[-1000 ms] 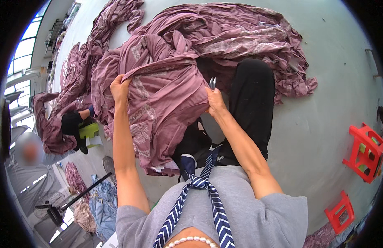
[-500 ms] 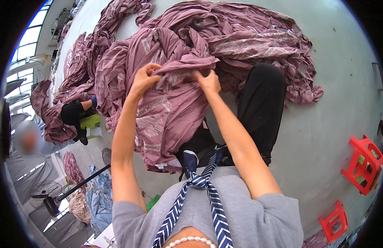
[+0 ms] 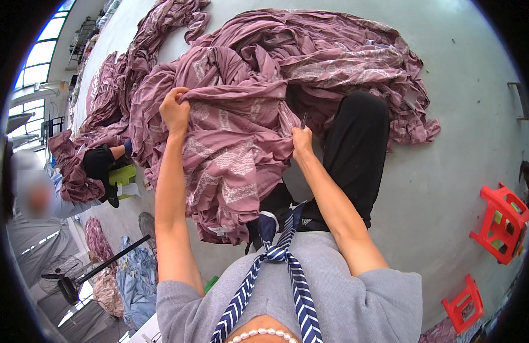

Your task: The person uses scissors to trim loose threads and edges from a large pile of pink fabric, then switches to a light-colored patterned fabric and continues trimming. The person handles the fabric by hand, snipping small sections and discarding the cut pieces.

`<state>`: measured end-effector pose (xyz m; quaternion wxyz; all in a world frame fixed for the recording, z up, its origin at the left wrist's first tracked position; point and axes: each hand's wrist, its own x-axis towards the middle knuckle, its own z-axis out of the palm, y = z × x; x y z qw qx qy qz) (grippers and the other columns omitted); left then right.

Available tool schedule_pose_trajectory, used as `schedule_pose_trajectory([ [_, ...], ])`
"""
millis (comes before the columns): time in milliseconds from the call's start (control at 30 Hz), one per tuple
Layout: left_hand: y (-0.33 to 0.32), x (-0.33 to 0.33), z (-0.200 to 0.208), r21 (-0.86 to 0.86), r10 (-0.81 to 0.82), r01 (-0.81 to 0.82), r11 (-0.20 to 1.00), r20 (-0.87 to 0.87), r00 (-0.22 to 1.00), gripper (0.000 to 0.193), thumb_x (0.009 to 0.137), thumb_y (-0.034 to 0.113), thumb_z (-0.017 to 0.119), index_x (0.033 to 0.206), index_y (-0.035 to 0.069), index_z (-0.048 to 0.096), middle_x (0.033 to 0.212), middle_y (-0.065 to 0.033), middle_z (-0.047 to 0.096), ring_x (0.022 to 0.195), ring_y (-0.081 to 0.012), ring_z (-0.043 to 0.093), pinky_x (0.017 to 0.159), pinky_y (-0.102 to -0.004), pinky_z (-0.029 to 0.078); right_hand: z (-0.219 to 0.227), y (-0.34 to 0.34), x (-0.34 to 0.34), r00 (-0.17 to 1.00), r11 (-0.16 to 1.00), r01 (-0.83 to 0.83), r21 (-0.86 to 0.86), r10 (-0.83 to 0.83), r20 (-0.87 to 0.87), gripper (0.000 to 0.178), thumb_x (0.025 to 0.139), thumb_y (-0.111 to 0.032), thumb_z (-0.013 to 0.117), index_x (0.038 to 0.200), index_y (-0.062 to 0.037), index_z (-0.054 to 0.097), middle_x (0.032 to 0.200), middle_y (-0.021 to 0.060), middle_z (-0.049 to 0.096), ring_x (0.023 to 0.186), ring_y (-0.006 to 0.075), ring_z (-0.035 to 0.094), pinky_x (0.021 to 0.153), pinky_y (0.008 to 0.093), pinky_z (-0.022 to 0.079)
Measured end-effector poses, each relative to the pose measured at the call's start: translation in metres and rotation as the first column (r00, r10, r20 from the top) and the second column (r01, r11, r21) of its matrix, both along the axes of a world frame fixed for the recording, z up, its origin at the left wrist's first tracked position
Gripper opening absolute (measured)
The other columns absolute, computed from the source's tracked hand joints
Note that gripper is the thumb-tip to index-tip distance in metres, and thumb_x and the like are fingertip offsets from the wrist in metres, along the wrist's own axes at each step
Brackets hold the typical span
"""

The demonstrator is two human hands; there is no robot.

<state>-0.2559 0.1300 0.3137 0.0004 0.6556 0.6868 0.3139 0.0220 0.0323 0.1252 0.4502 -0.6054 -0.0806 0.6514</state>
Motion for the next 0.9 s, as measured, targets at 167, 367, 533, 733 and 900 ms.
schedule_pose_trajectory([
  [167, -0.009, -0.040, 0.008, 0.019, 0.241, -0.241, 0.970, 0.010, 0.971, 0.022, 0.068, 0.001, 0.061, 0.086, 0.011, 0.071, 0.070, -0.0084, 0.066, 0.063, -0.0194, 0.063, 0.062, -0.0312, 0.049, 0.099, -0.026, 0.013, 0.958, 0.994, 0.103, -0.023, -0.105, -0.265, 0.040, 0.076, -0.003, 0.050, 0.115, 0.0063, 0.048, 0.092, 0.0106, 0.060, 0.082, 0.0175, 0.061, 0.074, 0.0315, 0.052],
  [367, -0.019, -0.051, 0.017, -0.004, 0.263, -0.268, 0.963, 0.205, 0.943, 0.024, 0.071, -0.001, 0.063, 0.089, 0.011, 0.073, 0.070, -0.0029, 0.065, 0.064, -0.0110, 0.060, 0.062, -0.0254, 0.048, 0.099, -0.039, 0.026, 0.982, 0.991, 0.032, 0.131, -0.007, -0.186, 0.034, 0.076, -0.001, 0.045, 0.108, 0.0042, 0.056, 0.095, 0.0099, 0.063, 0.080, 0.0166, 0.061, 0.076, 0.0313, 0.051],
  [533, -0.032, -0.039, 0.039, -0.112, 0.048, 0.021, 0.994, 0.579, 0.814, 0.025, 0.077, -0.002, 0.064, 0.101, 0.006, 0.069, 0.074, 0.0018, 0.062, 0.063, -0.0042, 0.052, 0.059, -0.0187, 0.041, 0.101, -0.033, 0.033, 0.988, 0.975, -0.132, 0.180, 0.143, -0.050, 0.036, 0.073, -0.002, 0.046, 0.106, 0.0069, 0.057, 0.093, 0.0089, 0.063, 0.077, 0.0148, 0.058, 0.074, 0.0270, 0.048],
  [733, -0.071, 0.004, 0.021, -0.389, 0.095, 0.225, 0.893, 0.652, 0.752, 0.061, 0.089, 0.033, 0.065, 0.139, 0.006, 0.042, 0.102, -0.0064, 0.064, 0.092, -0.0103, 0.057, 0.084, -0.0249, 0.044, 0.039, -0.030, 0.025, 0.928, 0.998, -0.037, 0.056, 0.013, 0.373, 0.052, 0.072, -0.009, 0.052, 0.118, 0.0130, 0.050, 0.093, 0.0118, 0.063, 0.077, 0.0162, 0.057, 0.073, 0.0278, 0.047],
  [900, -0.135, -0.016, 0.002, -0.493, 0.100, 0.022, 0.870, 0.221, 0.970, 0.064, 0.081, 0.041, 0.069, 0.131, 0.007, 0.049, 0.105, -0.0162, 0.064, 0.096, -0.0254, 0.061, 0.089, -0.0333, 0.045, 0.048, -0.033, 0.046, 0.985, 0.982, -0.114, 0.151, 0.092, 0.144, 0.028, 0.070, -0.006, 0.056, 0.095, 0.0060, 0.056, 0.082, 0.0036, 0.058, 0.071, 0.0113, 0.052, 0.066, 0.0252, 0.042],
])
